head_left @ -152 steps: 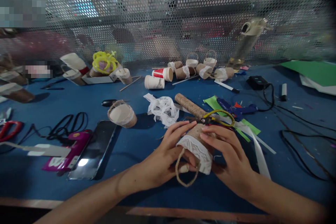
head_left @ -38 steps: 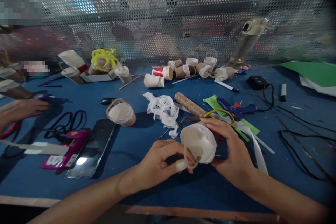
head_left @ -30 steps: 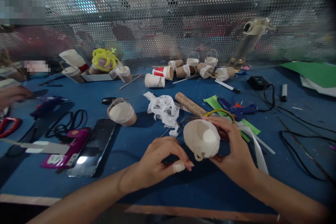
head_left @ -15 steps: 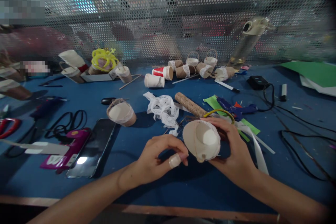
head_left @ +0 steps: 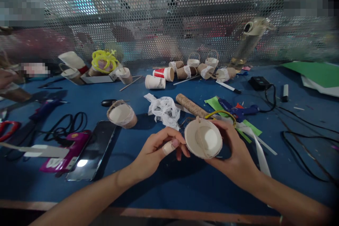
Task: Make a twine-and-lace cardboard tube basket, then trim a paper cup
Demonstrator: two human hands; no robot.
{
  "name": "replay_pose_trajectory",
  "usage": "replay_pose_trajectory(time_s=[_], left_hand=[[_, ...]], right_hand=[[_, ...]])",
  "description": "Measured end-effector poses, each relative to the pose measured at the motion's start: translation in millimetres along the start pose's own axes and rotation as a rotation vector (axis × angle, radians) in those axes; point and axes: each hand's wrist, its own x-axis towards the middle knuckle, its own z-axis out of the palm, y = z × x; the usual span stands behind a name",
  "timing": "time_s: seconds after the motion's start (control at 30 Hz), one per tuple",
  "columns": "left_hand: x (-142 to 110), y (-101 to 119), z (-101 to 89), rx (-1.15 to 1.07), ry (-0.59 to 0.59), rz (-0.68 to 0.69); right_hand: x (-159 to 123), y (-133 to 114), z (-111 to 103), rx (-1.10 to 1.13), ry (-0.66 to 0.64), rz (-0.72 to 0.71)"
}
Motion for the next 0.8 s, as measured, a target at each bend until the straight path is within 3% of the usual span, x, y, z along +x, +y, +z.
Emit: replay_pose_trajectory(time_s=[0.37, 0.57, 0.8], left_hand=[[2.8, -3.7, -3.6, -0.017, 0.047, -0.011], [4.1, -1.7, -1.8, -0.015, 0.106, -0.035], [5.9, 1.8, -7.0, 0.272, 0.227, 0.004]], right_hand=[[-1.1, 0.8, 1.6, 0.071, -0.019, 0.109], [-3.4, 1.5, 3.3, 0.248, -0.062, 0.151], [-4.0, 2.6, 0.4, 0.432, -0.137, 0.218]])
